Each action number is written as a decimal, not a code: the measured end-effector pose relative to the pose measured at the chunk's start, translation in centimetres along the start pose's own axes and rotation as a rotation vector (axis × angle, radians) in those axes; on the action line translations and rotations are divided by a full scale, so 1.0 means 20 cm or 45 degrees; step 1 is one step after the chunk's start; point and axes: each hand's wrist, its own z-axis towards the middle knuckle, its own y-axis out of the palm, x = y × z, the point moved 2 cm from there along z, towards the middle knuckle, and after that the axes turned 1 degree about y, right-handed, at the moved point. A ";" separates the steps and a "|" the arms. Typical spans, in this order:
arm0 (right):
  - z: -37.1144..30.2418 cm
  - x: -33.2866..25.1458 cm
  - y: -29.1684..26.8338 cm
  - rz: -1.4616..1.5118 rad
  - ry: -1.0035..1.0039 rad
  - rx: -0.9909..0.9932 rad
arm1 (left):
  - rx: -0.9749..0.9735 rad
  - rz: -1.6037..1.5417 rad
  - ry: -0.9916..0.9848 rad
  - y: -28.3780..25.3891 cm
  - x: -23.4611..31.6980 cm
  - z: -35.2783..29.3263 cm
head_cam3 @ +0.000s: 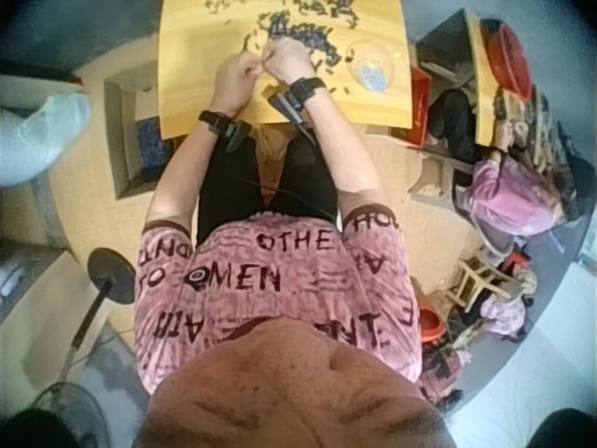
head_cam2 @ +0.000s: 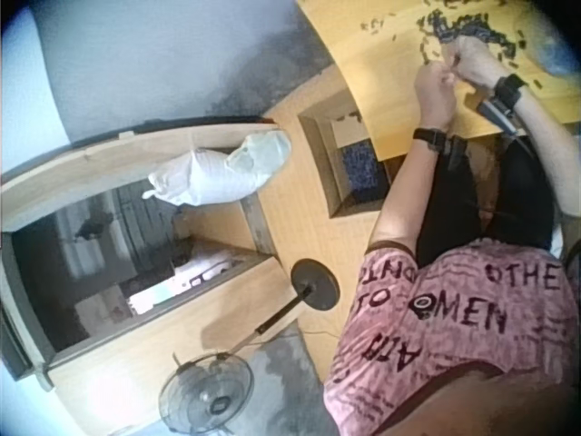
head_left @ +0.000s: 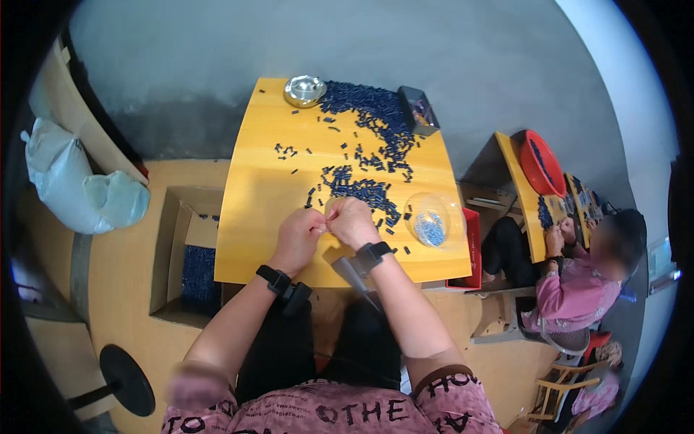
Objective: Assembling and inspecting small black rubber or plastic components at a workstation in a manufacturing environment.
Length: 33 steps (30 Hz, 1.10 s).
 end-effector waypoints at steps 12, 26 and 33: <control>-0.26 -0.01 -0.03 0.311 -0.161 0.380 | 0.275 -0.394 -0.430 -0.19 0.02 -0.20; -0.23 0.29 -0.07 0.838 -0.019 0.459 | 0.828 -0.247 -0.978 -1.10 -0.37 -1.10; -0.27 0.32 -0.09 0.895 -0.046 0.363 | 0.758 0.070 -0.832 -0.99 -0.29 -0.94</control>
